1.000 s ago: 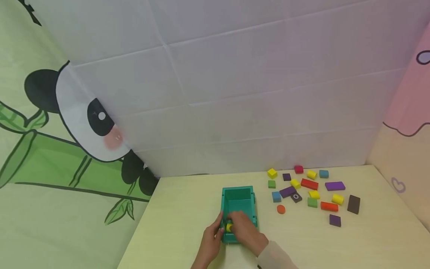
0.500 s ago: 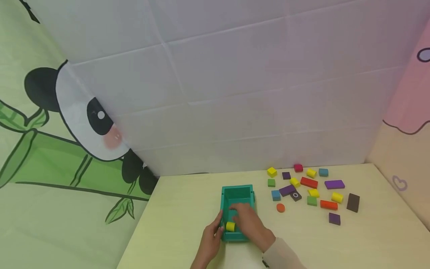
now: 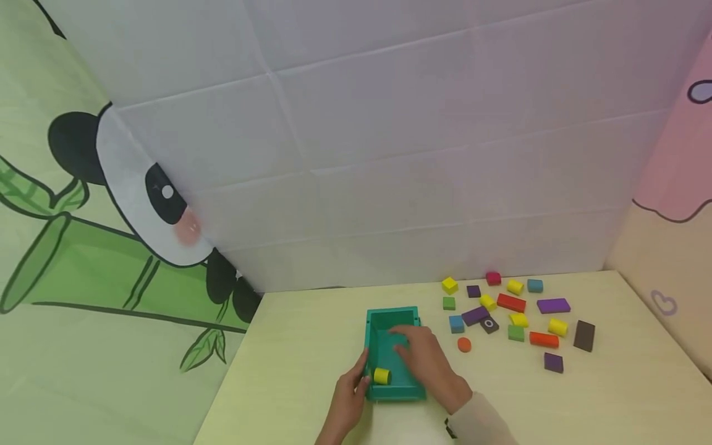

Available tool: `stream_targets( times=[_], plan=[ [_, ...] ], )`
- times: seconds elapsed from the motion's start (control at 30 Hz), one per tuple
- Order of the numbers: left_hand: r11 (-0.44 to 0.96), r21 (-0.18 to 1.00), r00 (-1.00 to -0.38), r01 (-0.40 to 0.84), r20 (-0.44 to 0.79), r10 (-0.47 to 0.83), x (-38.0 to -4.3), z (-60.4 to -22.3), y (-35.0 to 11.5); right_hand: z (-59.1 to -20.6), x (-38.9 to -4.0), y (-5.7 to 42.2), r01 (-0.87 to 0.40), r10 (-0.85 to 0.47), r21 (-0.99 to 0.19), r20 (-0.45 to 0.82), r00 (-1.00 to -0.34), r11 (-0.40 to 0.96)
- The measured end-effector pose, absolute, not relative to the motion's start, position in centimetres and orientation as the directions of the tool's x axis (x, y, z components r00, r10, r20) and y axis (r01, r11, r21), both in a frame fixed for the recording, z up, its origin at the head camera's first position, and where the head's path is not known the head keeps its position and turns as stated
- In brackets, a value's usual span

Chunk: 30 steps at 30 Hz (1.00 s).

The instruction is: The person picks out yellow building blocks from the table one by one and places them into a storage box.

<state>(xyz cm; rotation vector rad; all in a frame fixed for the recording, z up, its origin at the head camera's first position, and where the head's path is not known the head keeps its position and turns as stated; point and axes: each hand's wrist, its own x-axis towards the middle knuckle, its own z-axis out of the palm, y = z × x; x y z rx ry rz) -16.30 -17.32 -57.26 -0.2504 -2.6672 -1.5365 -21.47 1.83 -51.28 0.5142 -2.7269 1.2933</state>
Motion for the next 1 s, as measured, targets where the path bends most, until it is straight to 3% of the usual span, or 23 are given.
stream_targets(
  times=[0.37, 1.0],
  plan=[
    [0.502, 0.853, -0.990, 0.139, 0.102, 0.101, -16.2, -57.1, -17.1, -51.6, -22.2, 4.7, -0.337, -0.211, -0.771, 0.264, -0.941, 0.540],
    [0.521, 0.848, -0.995, 0.093, 0.058, 0.083, -16.4, -57.1, -17.0, -51.8, -23.6, 10.0, -0.234, -0.096, -0.709, 0.230, -0.969, 0.665]
  ],
)
